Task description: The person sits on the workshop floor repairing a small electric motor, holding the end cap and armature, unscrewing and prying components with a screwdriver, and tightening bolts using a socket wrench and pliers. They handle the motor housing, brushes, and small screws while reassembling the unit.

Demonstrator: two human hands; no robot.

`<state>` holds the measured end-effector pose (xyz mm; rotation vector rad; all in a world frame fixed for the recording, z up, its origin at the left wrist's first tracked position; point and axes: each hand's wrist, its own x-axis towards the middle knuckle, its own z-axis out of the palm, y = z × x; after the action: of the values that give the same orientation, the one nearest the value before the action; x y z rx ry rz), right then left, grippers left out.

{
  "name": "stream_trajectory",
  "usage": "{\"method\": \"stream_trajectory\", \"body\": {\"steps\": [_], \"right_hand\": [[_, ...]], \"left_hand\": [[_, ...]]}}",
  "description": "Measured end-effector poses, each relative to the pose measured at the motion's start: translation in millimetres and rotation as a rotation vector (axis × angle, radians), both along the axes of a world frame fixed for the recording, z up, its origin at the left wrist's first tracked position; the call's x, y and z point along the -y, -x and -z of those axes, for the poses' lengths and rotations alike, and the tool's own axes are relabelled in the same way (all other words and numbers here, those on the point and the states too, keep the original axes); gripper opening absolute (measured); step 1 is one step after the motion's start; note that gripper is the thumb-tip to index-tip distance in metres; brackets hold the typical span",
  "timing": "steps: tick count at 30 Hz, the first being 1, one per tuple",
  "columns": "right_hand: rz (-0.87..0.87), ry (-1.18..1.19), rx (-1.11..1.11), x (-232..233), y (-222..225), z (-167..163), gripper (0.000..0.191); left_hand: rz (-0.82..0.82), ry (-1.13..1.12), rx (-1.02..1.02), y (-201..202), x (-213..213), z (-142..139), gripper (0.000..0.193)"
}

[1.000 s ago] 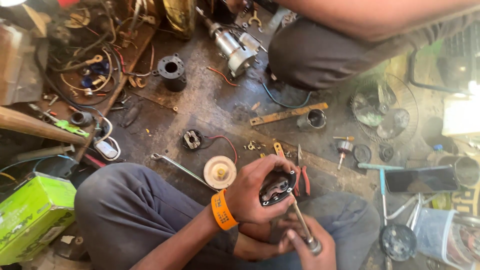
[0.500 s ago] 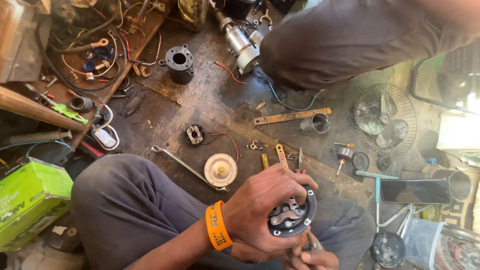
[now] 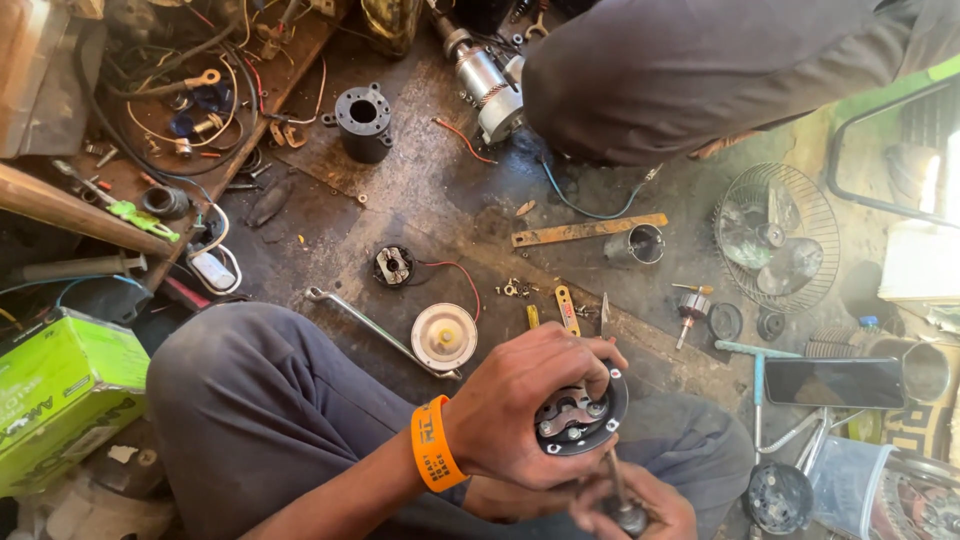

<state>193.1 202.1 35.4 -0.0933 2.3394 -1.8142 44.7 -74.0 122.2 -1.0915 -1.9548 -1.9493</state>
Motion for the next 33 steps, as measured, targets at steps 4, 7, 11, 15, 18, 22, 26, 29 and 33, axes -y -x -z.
{"method": "stream_trajectory", "body": {"steps": [4,7,11,15,18,22,26,29,33], "right_hand": [[-0.246,0.236,0.303,-24.8,-0.7,-5.6,0.044],[-0.380,0.181,0.347,-35.6,8.2,-10.0,0.040],[-0.295,-0.106,0.272,-30.4,10.0,-13.8,0.030],[0.029,-0.397,0.096,-8.3,0.5,-18.4,0.033],[0.188,-0.493,0.169,4.6,3.0,-25.5,0.033],[-0.026,-0.326,0.256,9.9,17.2,-37.1,0.024],[-0.133,0.121,0.621,10.3,24.1,-40.8,0.033],[-0.261,0.179,0.630,1.2,25.5,-38.8,0.031],[-0.122,0.330,0.649,-4.7,15.6,-26.4,0.025]], "left_hand": [[0.050,0.018,0.022,-0.2,-1.7,1.8,0.037],[0.069,0.030,-0.006,0.1,-0.6,2.5,0.037],[0.100,0.078,0.013,-1.4,0.2,0.9,0.040],[0.078,0.154,-0.004,-1.3,-0.3,-1.4,0.043],[0.076,0.184,0.027,-3.0,-1.7,-1.3,0.042],[0.075,0.194,0.068,-2.6,-5.8,5.4,0.040],[0.109,0.152,0.119,4.3,-10.3,15.5,0.039],[0.225,0.089,0.297,5.4,-13.6,18.5,0.037],[0.298,0.153,0.486,9.9,-17.0,22.3,0.042]]}}
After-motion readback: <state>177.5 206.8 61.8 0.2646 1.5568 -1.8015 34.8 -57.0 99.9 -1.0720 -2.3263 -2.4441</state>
